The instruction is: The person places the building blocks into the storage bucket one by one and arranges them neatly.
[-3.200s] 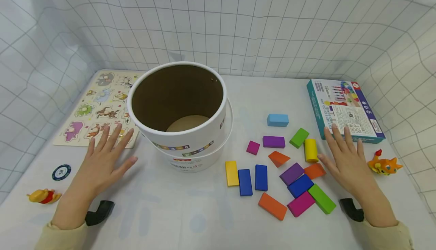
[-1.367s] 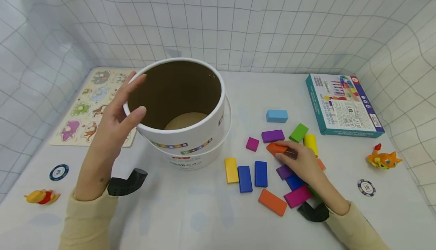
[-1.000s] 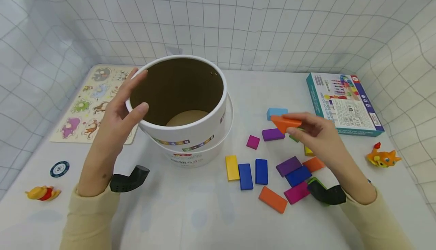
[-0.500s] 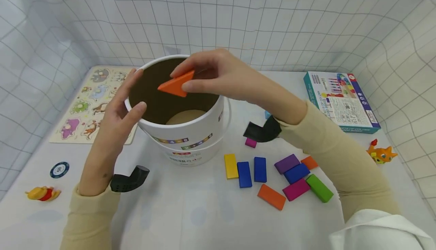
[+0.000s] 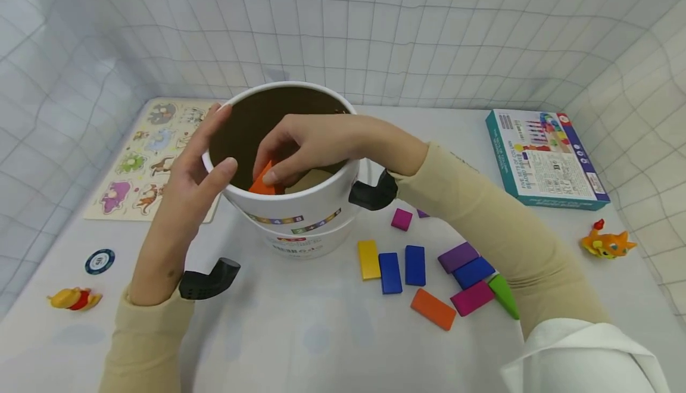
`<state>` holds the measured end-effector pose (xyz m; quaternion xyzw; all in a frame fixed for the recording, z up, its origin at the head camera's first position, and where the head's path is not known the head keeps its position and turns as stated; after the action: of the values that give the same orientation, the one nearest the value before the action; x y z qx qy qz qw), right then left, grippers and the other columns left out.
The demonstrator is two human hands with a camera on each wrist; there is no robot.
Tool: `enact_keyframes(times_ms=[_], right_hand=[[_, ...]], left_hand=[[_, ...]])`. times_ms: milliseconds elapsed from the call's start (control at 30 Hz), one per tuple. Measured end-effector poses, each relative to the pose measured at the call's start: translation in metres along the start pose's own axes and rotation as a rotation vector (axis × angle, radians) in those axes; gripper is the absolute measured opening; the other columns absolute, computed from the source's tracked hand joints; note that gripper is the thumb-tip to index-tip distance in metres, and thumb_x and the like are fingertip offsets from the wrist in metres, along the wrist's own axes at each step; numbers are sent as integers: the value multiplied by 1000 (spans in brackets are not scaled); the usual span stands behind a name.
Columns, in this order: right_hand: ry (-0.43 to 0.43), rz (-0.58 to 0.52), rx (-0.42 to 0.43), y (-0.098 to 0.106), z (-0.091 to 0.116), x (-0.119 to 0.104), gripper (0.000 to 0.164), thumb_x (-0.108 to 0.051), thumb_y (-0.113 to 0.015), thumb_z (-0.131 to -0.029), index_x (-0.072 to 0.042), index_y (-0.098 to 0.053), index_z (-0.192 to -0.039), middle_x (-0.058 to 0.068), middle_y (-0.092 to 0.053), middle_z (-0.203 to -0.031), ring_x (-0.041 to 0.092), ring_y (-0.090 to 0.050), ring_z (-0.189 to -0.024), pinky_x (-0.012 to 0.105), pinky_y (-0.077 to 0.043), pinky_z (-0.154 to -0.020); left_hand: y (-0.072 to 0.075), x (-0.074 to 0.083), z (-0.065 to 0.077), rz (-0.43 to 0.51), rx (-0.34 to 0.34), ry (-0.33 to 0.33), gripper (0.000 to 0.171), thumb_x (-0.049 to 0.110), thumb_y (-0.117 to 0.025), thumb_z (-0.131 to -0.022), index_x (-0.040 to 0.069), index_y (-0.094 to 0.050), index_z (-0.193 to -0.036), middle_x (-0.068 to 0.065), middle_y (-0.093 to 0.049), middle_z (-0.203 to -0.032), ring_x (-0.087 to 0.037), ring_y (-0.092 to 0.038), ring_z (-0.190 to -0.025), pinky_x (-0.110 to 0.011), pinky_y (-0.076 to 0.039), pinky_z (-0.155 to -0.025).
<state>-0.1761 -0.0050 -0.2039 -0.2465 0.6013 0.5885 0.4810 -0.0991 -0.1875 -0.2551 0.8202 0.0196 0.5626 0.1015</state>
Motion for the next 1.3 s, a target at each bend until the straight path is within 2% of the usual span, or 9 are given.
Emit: enact_keyframes(times_ms=[200, 333, 400, 500, 667, 867, 1033, 1200, 1300], right_hand=[[9, -51, -46, -2, 1, 1, 18, -16, -53, -88, -6, -66, -95, 6, -62, -84, 18, -58, -81, 29, -49, -77], [113, -11, -4, -2, 2, 0, 19, -14, -51, -89, -5, -67, -95, 3, -66, -85, 15, -60, -83, 28, -47, -81], [188, 4, 89, -2, 4, -1, 19, -12, -51, -89, -4, -66, -97, 2, -66, -88, 13, -61, -87, 27, -46, -83], [327, -4, 301, -4, 15, -2, 19, -8, -51, -88, -1, -63, -101, 3, -65, -94, 11, -60, -91, 28, -45, -84], [455, -51, 581, -21, 67, -5, 20, -3, -49, -88, 5, -59, -104, 8, -62, -103, 20, -57, -99, 37, -45, -86], [298, -104, 718, -59, 159, 20, 23, 3, -48, -87, 4, -58, -108, 15, -60, -107, 28, -54, -102, 35, -47, -83], [33, -127, 755, -95, 217, 68, 31, 9, -45, -86, -1, -56, -113, 10, -59, -109, 21, -54, -103, 27, -48, -81], [-148, -219, 613, -136, 237, 111, 33, -1, -47, -89, -6, -50, -121, 10, -55, -117, 18, -52, -108, 24, -47, -82], [-264, -144, 481, -161, 237, 127, 42, -16, -56, -87, -15, -47, -127, 5, -51, -124, 18, -48, -112, 26, -46, -84]], left_hand=[[0, 0, -1, 17, 0, -20, 59, 7, -48, -81, 18, -35, -137, 3, -16, -147, -12, -5, -134, -53, -3, -104], [0, 0, -1, 46, 1, -29, 58, 6, -48, -81, 17, -35, -137, 2, -16, -147, -11, -4, -134, -50, -1, -106], [1, 0, -1, 57, -1, -29, 58, 7, -48, -82, 17, -35, -137, 2, -16, -147, -11, -4, -134, -49, -1, -106], [1, 0, -1, 57, -2, -26, 57, 7, -48, -82, 17, -35, -137, 3, -16, -147, -10, -4, -134, -50, -1, -106], [0, -1, -1, 41, 7, -22, 57, 8, -48, -82, 18, -35, -137, 3, -16, -147, -10, -5, -134, -51, 0, -105], [-1, -1, -1, -9, 16, -16, 57, 9, -48, -82, 20, -35, -137, 4, -18, -146, -10, -6, -134, -53, -1, -104], [-1, -2, -1, 1, 20, -27, 57, 9, -48, -82, 18, -35, -137, 2, -19, -146, -11, -8, -134, -48, -3, -106], [-1, -3, -2, 17, 31, -42, 57, 10, -49, -83, 16, -35, -137, 1, -21, -146, -12, -9, -133, -39, -2, -108], [-1, -3, -3, 49, 28, -51, 57, 10, -49, -82, 15, -35, -137, 0, -21, -146, -12, -8, -134, -37, -1, -108]])
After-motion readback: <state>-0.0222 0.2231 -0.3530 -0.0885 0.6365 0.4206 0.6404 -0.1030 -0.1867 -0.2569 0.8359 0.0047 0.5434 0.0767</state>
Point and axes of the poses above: each hand's wrist, its own z-axis away from the middle knuckle, its own y-axis out of the back of the hand, x = y × z, the point moved 1 cm from there along -z, towards the middle knuckle
